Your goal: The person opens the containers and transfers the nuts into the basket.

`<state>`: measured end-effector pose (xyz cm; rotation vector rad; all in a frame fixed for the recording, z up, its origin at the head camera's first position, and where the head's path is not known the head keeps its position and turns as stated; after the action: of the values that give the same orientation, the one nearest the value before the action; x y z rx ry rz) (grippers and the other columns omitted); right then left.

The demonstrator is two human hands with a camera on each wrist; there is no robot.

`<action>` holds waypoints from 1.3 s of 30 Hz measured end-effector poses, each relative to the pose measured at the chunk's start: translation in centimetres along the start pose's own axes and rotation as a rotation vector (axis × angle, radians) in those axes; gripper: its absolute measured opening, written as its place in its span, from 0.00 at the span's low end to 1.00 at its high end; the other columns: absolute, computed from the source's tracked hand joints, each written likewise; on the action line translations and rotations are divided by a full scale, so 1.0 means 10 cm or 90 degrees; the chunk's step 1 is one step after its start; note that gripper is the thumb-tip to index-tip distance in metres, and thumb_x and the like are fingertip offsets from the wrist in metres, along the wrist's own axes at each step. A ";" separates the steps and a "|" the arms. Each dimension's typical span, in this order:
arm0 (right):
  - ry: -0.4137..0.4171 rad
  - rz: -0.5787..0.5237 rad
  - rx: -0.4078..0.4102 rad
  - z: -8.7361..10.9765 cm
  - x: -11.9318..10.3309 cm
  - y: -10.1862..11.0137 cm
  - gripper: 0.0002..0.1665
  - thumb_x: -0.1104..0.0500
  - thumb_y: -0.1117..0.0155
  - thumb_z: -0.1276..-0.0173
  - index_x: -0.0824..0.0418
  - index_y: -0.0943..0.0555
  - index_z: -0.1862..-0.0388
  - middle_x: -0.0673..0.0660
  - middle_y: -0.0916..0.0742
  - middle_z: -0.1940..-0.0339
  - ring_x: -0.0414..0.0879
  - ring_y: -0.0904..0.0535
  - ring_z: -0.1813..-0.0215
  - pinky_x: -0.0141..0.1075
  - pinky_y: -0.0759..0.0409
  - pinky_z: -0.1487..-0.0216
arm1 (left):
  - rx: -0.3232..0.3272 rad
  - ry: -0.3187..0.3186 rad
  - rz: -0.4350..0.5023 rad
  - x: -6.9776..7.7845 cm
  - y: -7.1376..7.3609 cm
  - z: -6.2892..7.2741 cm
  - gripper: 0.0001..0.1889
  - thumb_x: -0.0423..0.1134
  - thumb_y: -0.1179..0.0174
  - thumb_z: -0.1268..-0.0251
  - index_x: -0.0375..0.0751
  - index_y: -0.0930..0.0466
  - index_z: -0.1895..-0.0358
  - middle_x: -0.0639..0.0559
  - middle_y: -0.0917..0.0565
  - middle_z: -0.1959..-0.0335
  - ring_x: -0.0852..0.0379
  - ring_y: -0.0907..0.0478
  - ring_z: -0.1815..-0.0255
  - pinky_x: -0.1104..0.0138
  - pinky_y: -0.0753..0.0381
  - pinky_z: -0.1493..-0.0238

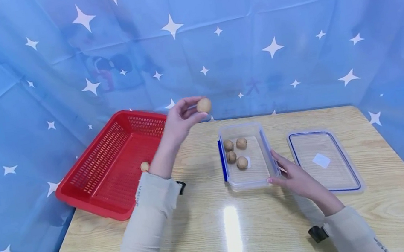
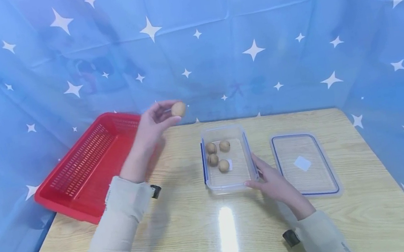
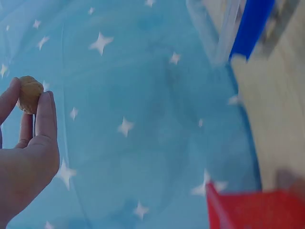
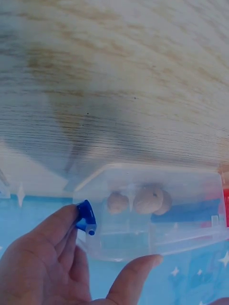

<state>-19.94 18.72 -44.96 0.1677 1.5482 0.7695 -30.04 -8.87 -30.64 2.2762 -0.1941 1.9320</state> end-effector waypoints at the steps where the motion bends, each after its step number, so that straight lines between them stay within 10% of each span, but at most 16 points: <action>1: 0.000 0.000 0.001 0.00 0.00 0.00 0.53 0.58 0.36 0.29 0.74 0.58 0.21 0.78 0.51 0.21 0.77 0.47 0.25 0.55 0.37 0.30 | 0.010 -0.002 -0.006 0.04 0.08 0.00 0.23 0.29 0.34 0.37 0.35 0.25 0.38 0.42 0.21 0.36 0.48 0.22 0.35 0.63 0.20 0.37; 19: 0.000 0.004 -0.001 0.00 0.01 0.01 0.52 0.58 0.37 0.28 0.73 0.59 0.21 0.78 0.51 0.21 0.77 0.47 0.24 0.56 0.38 0.29 | 0.183 -0.003 -0.043 0.13 1.48 0.18 0.19 0.32 0.35 0.35 0.46 0.23 0.43 0.58 0.19 0.44 0.66 0.20 0.45 0.80 0.19 0.50; 26: 0.004 0.000 -0.006 0.00 -0.01 0.01 0.52 0.59 0.37 0.28 0.72 0.59 0.20 0.77 0.51 0.21 0.77 0.46 0.25 0.57 0.37 0.29 | 0.206 0.079 -0.142 -0.15 1.75 0.29 0.21 0.37 0.37 0.31 0.47 0.28 0.37 0.54 0.23 0.37 0.59 0.24 0.35 0.81 0.21 0.48; 39: 0.006 0.002 0.001 0.01 0.00 0.01 0.51 0.60 0.37 0.28 0.73 0.58 0.21 0.77 0.51 0.20 0.77 0.47 0.25 0.56 0.38 0.29 | 0.184 0.167 -0.219 -0.70 2.03 0.41 0.28 0.40 0.42 0.27 0.41 0.36 0.27 0.43 0.37 0.23 0.46 0.37 0.23 0.53 0.33 0.24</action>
<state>-19.90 18.85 -44.94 0.1682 1.5574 0.7723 -31.12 -29.54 -37.58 2.0049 0.5016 2.1434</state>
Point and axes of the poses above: each hand's wrist, its own z-axis away from the middle knuckle, its own y-axis out of the back of the hand, x = y × z, the point moved 7 cm from there along -z, towards the middle knuckle
